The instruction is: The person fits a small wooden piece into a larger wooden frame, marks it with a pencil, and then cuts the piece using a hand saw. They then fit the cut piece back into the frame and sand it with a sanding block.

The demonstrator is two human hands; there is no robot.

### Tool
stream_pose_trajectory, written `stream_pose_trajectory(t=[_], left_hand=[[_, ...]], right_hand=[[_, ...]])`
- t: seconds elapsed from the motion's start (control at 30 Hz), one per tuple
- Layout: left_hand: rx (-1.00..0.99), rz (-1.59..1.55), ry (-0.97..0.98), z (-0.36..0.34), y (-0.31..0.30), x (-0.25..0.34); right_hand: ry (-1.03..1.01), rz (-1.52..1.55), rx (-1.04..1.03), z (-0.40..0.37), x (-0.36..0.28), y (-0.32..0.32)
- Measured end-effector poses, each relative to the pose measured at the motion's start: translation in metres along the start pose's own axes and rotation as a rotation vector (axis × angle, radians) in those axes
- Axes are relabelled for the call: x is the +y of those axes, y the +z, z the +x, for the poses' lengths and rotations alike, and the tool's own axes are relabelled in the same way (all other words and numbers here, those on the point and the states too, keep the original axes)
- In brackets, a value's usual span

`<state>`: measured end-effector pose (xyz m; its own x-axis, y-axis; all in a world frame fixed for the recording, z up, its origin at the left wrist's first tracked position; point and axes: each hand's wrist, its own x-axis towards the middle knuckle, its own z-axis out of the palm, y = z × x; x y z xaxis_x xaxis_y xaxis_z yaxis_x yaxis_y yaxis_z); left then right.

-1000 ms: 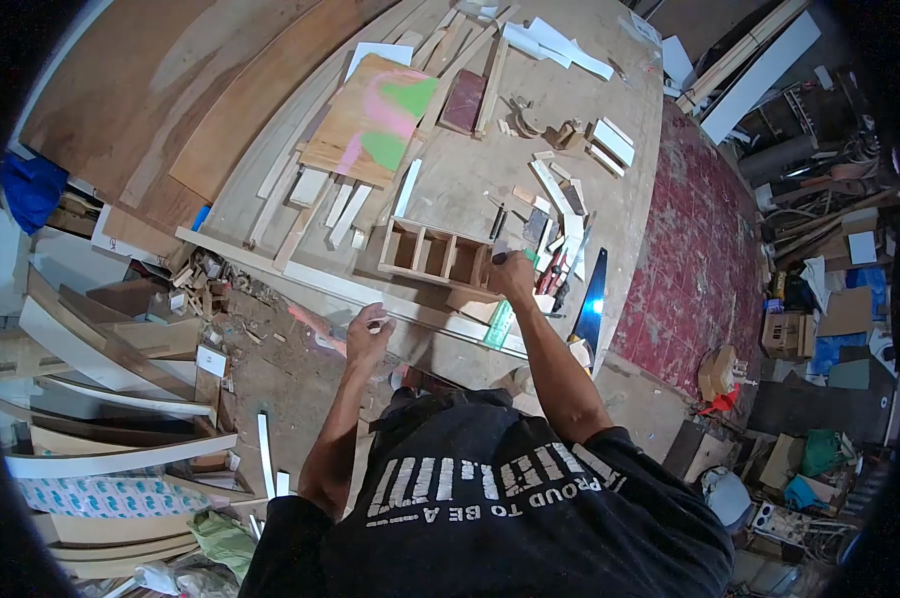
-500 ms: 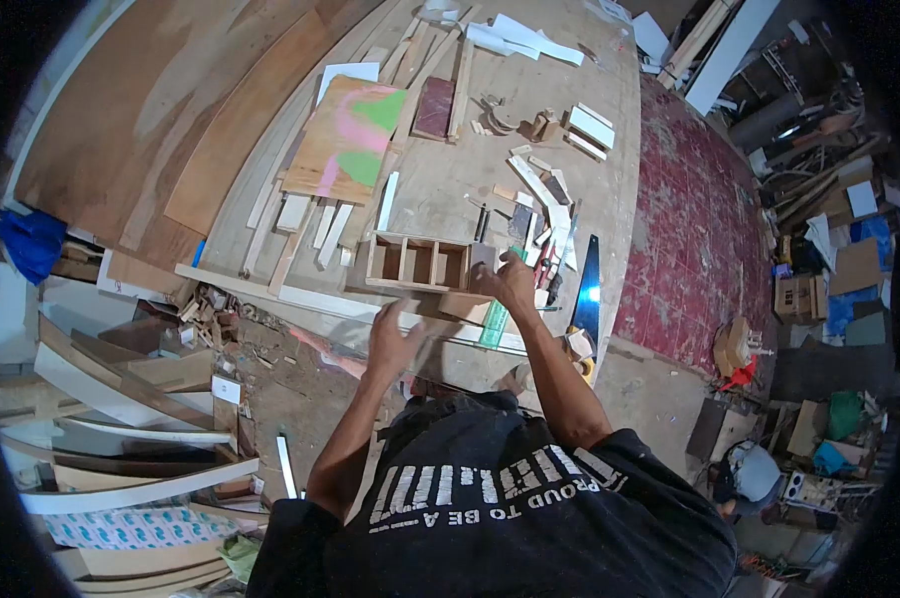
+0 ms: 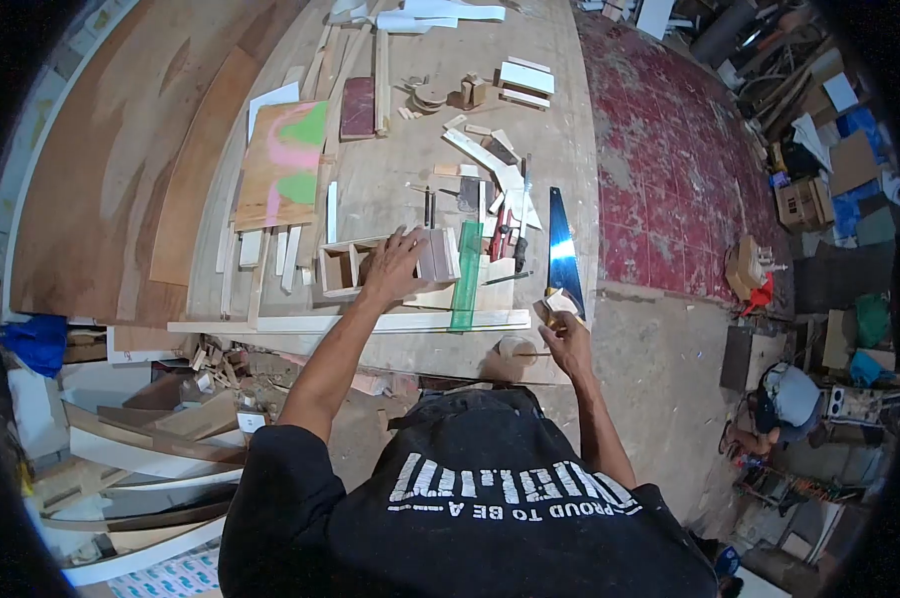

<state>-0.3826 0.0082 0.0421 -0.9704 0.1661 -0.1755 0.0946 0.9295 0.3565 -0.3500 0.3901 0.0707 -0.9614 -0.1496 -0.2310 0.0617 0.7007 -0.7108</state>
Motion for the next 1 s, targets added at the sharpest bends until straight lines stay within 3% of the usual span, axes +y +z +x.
stream_pose_trajectory(t=[0.1, 0.6, 0.67, 1.0], left_hand=[[-0.051, 0.022, -0.031, 0.003, -0.001, 0.004], [-0.002, 0.017, -0.038, 0.013, -0.015, 0.035], [-0.073, 0.045, -0.017, 0.018, -0.010, 0.031], [-0.041, 0.053, 0.005, 0.032, 0.004, 0.034]], right_hand=[[0.113, 0.066, 0.011, -0.018, 0.029, -0.003], [0.071, 0.192, 0.078, -0.036, 0.030, -0.028], [0.083, 0.188, 0.106, -0.042, 0.020, -0.043], [0.108, 0.095, 0.105, -0.073, 0.045, -0.046]])
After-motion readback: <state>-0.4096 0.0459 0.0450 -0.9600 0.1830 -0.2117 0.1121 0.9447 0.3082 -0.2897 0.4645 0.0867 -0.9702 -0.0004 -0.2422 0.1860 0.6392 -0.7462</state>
